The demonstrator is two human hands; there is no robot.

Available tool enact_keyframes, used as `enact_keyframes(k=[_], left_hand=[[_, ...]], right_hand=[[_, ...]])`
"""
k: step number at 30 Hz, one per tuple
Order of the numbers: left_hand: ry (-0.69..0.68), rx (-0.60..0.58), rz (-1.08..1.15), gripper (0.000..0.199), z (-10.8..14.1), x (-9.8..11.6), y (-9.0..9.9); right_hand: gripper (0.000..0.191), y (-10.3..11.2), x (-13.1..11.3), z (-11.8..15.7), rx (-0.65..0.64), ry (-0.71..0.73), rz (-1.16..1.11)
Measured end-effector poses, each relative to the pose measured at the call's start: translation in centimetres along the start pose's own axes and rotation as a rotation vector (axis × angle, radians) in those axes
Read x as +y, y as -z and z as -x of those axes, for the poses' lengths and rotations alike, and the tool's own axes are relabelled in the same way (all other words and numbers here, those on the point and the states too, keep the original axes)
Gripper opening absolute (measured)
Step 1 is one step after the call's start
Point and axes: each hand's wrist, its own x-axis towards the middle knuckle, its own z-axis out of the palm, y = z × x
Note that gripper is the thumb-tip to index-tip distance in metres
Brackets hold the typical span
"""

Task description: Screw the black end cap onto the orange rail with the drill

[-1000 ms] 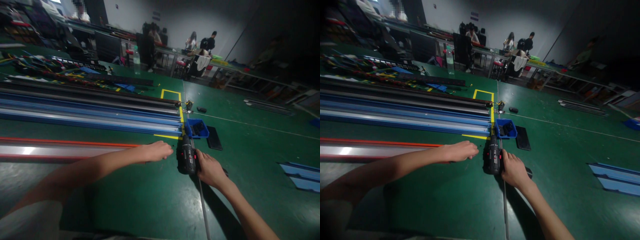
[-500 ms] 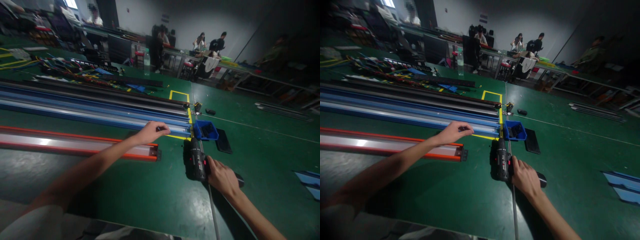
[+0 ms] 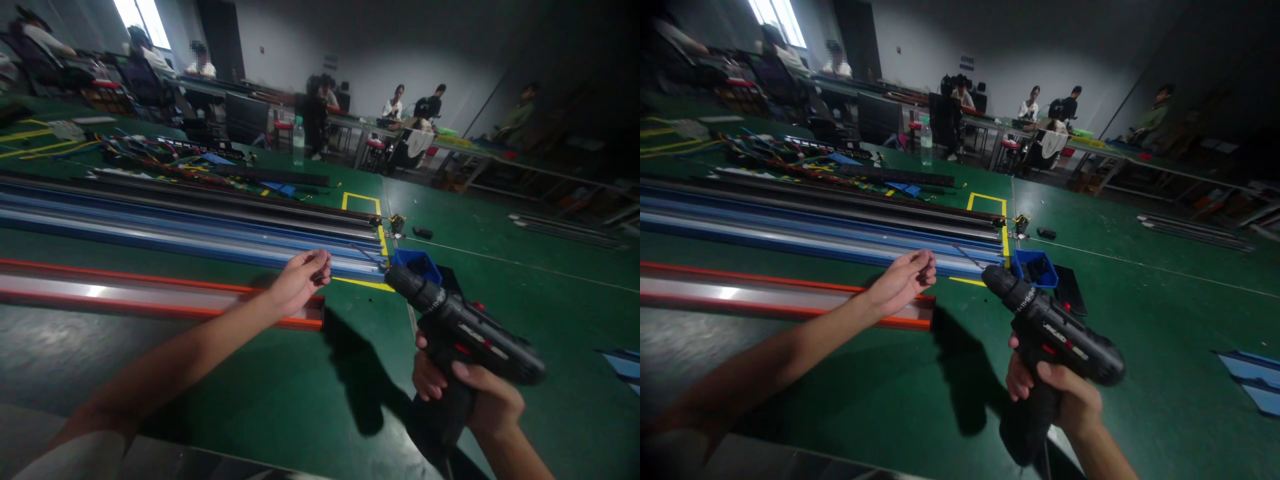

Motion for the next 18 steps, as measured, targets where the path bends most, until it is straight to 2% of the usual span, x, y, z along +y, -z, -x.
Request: enact_keyframes(k=[2, 4, 8, 12, 15, 18], left_hand=[[0.010, 0.073, 0.013, 0.018, 0.2, 0.0, 0.1], [0.013, 0.134, 0.013, 0.012, 0.3, -0.2, 0.2], [0.021, 0.199, 0.003, 0.009, 0.0, -0.6, 0.4], [0.004, 0.251, -0.035, 0.010, -0.6, -1.4, 0.9], [-0.025, 0.249, -0.080, 0.016, -1.0, -2.1, 1.4], [-0.023, 0.200, -0.119, 0.016, -1.1, -2.5, 1.9]], right_hand=[[0.043, -0.4, 0.1, -1.7, -0.166, -0.130, -0.306], [0.040, -0.3, 0.8, -3.3, -0.217, -0.168, -0.450], [0.030, 0.5, 3.4, -5.3, -0.166, -0.156, -0.563], [0.027, 1.3, 5.5, -5.5, -0.138, -0.200, -0.646], [0.030, 1.6, 6.3, -5.3, -0.174, -0.240, -0.649], [0.035, 1.6, 6.8, -5.2, -0.261, -0.264, -0.639]])
